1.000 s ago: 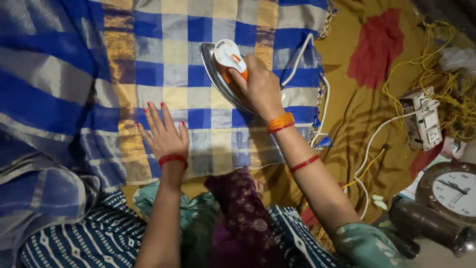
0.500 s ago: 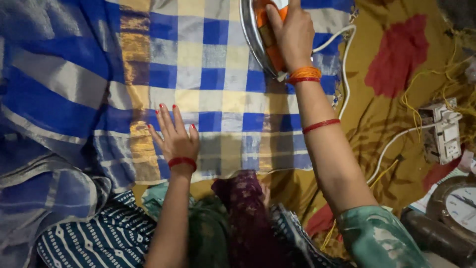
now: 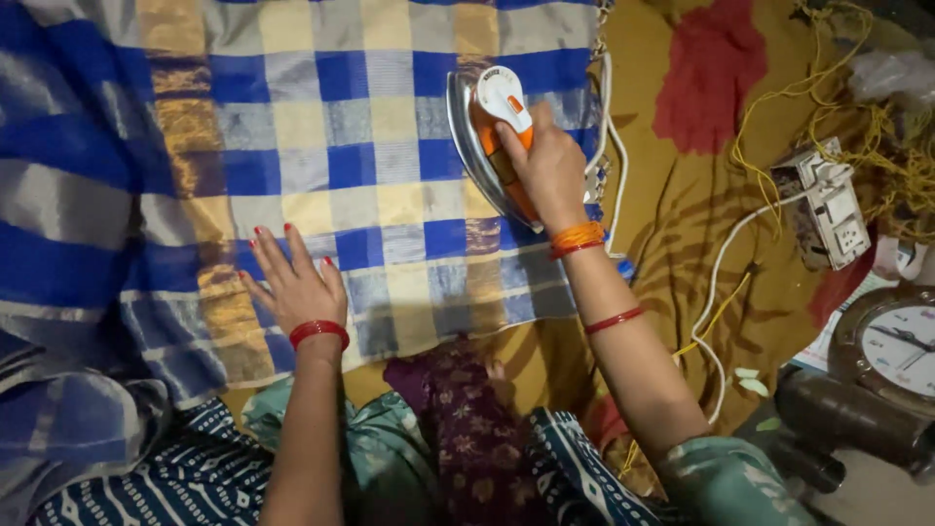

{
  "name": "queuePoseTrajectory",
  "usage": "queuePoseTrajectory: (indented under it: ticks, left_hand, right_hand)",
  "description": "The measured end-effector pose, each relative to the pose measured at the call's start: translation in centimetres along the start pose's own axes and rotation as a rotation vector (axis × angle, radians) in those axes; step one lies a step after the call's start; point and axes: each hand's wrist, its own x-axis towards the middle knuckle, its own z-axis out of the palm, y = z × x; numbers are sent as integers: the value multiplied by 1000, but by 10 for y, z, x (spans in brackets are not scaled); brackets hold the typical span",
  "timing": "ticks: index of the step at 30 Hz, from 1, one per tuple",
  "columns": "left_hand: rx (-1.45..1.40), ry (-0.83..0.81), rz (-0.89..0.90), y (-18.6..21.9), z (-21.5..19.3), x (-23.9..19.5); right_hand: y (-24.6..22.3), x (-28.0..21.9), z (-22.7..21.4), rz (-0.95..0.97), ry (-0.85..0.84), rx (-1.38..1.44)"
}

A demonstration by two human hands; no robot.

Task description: Ironing a blue and white checkered saree on a floor surface.

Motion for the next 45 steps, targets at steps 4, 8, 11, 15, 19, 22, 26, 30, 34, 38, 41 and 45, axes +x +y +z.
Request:
queuePoseTrajectory:
  ticks: [4, 8, 11, 15, 19, 22, 26, 30, 34, 38, 41, 45]
  left_hand:
    - [13, -5, 1, 3, -4, 1]
    - [4, -19, -13, 4, -7, 3]
    - [-4, -24, -22, 6, -10, 4]
    - [6, -13, -22, 2, -4, 3]
    - [-25, 8, -10, 2, -6, 3]
    - [-2, 28, 21, -1, -3, 0]
    - [-26, 18, 11, 0, -5, -2]
    - [-20, 25, 8, 2, -7, -1]
    - [-5, 8, -11, 4, -5, 1]
    - [1, 10, -5, 3, -4, 2]
    - [5, 4, -14, 3, -4, 3]
    - [2, 10, -3, 2, -6, 2]
  right_hand:
    - [4, 19, -2, -41, 20, 12]
    - [14, 56, 4, -85, 41, -33]
    - [18, 80, 9, -83, 73, -71]
    - [24, 98, 13, -128, 165, 2]
    - [34, 80, 12, -136, 188, 25]
    - [35, 45, 6, -62, 160, 26]
    - [38, -2, -2, 11, 120, 55]
    - [34, -19, -10, 63, 72, -4]
    - [35, -4, -10, 82, 56, -7]
    - [33, 32, -8, 44, 110, -20]
    - [37, 64, 1, 51, 132, -58]
    - [43, 91, 16, 10, 223, -21]
